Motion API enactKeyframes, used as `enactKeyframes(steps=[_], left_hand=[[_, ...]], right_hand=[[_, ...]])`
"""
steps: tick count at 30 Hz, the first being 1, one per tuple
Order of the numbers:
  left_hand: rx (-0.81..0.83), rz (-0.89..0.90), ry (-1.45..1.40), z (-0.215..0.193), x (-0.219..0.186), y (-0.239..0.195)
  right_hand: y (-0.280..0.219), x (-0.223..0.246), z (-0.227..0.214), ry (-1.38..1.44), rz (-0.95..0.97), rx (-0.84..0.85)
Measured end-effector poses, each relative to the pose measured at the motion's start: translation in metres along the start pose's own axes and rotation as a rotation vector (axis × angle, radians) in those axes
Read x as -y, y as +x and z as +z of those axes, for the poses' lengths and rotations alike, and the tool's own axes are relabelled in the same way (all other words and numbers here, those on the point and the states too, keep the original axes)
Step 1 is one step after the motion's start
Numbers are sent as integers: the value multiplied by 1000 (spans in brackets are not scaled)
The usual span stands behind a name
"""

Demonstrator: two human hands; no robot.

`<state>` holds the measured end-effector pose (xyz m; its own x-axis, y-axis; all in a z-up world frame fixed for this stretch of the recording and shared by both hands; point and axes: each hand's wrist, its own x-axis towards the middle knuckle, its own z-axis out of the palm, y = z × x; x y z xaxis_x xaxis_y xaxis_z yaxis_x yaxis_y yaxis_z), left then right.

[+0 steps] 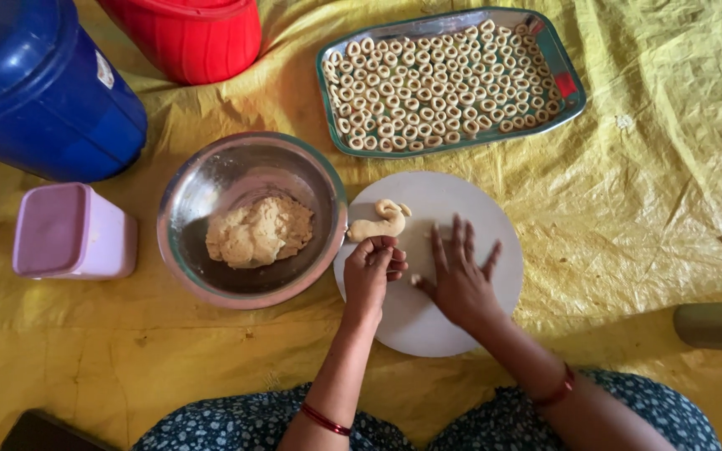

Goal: The person rolls small pieces of dough into thin ropes on a white board, then joins the ends to form rings and places them on a metal tray. The person repeats this process with multiple pieces of dough from a metal bowl.

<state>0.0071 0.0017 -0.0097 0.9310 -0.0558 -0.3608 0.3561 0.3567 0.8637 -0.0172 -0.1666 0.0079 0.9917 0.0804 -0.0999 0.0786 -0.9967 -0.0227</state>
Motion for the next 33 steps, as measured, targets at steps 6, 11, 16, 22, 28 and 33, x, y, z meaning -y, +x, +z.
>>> enactKeyframes(steps=[6, 11, 16, 22, 28, 33], left_hand=[[2, 8, -25, 0, 0, 0], [-2, -5, -25, 2, 1, -1], [-4, -3, -8, 0, -5, -2], [1, -8, -10, 2, -5, -1], [-8, -5, -21, 1, -1, -1], [5, -6, -31, 1, 1, 0]], right_hand=[[-21, -1, 12, -80, 73, 116], [-3, -7, 10, -73, 24, -111], [-24, -3, 8, -102, 126, 185], [-7, -10, 7, -138, 100, 36], [-15, -9, 3, -126, 87, 17], [-20, -3, 1, -157, 112, 96]])
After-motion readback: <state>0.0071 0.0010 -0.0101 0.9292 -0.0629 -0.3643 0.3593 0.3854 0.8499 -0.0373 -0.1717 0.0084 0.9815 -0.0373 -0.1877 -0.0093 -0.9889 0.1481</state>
